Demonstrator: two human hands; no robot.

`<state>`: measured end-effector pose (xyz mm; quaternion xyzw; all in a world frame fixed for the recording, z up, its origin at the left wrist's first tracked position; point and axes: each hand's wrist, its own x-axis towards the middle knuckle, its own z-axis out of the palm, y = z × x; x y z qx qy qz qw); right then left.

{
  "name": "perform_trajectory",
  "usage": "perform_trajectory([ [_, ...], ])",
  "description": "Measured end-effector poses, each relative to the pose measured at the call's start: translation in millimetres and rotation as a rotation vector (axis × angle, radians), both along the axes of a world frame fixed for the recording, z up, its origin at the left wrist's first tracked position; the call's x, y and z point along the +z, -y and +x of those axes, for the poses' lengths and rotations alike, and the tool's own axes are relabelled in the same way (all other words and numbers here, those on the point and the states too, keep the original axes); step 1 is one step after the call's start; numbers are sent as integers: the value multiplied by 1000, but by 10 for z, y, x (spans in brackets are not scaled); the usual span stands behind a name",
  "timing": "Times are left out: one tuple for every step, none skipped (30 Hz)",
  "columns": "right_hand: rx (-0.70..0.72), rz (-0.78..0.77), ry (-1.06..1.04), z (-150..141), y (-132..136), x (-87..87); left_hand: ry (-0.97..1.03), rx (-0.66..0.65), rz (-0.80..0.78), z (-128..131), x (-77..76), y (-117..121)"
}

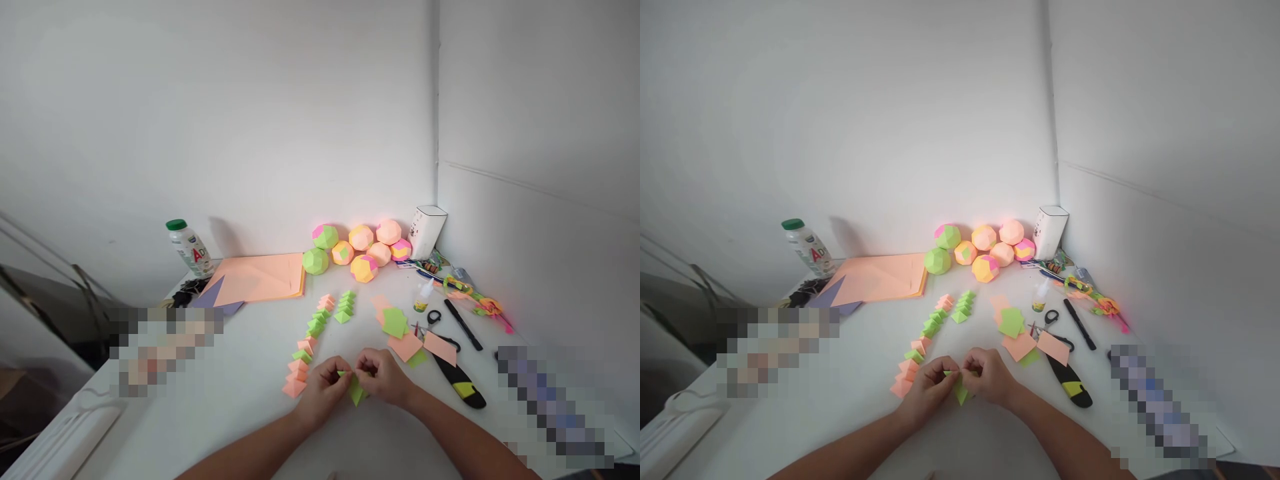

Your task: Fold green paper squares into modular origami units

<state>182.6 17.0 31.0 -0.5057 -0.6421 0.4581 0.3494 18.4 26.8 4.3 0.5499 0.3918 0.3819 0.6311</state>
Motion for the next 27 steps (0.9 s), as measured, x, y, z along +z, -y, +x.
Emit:
perform_trajectory([
  [6, -27, 3, 24, -9, -6, 4, 5, -2, 0, -2, 2],
  [15, -60, 2, 57, -22, -9, 10, 13, -13, -1, -6, 2],
  [21, -75, 7, 96, -40, -7, 17, 24, -29, -2, -10, 1],
  [34, -88, 16, 139, -60, 0, 26, 39, -45, -3, -14, -2],
  [35, -100, 21, 182, -81, 13, 35, 56, -61, -4, -18, -5],
  [32, -99, 28, 221, -102, 29, 43, 70, -76, -5, -19, -9],
  [34, -84, 28, 252, -120, 48, 49, 80, -88, -6, -19, -13],
  [32, -64, 15, 272, -133, 65, 52, 85, -99, -7, -15, -16],
  [25, -30, 3, 279, -139, 77, 52, 87, -107, -7, -10, -18],
  [19, 8, -3, 273, -137, 85, 49, 83, -111, -7, -2, -19],
  [19, 42, -1, 254, -128, 85, 45, 77, -111, -6, 6, -18],
  [28, 70, 10, 226, -113, 81, 44, 70, -106, -4, 13, -16],
  [47, 80, 25, 192, -94, 72, 47, 66, -99, -2, 20, -13],
  [74, 79, 38, 158, -74, 62, 54, 63, -93, 1, 24, -9],
  [91, 75, 54, 127, -56, 53, 65, 63, -87, 4, 26, -5],
  [95, 74, 65, 104, -42, 46, 76, 61, -84, 7, 25, -2],
  [89, 69, 74, 90, -33, 41, 88, 60, -84, 11, 21, 1],
  [78, 68, 81, 86, -31, 37, 98, 59, -89, 14, 13, 1],
  [64, 64, 81, 91, -34, 34, 107, 61, -99, 17, 3, 0],
  [54, 48, 69, 102, -42, 30, 115, 65, -111, 19, -9, -4],
  [50, 20, 48, 117, -51, 23, 124, 75, -123, 20, -22, -9],
  [53, -18, 18, 133, -62, 14, 133, 86, -132, 20, -35, -17],
  [59, -61, -17, 148, -71, 3, 143, 96, -139, 18, -46, -24],
  [66, -101, -53, 161, -79, -9, 149, 105, -142, 15, -56, -31],
  [74, -131, -89, 172, -86, -20, 154, 112, -144, 12, -62, -36],
  [78, -148, -123, 180, -91, -28, 159, 116, -145, 9, -65, -39],
  [79, -155, -157, 188, -96, -33, 166, 120, -147, 6, -64, -41],
])
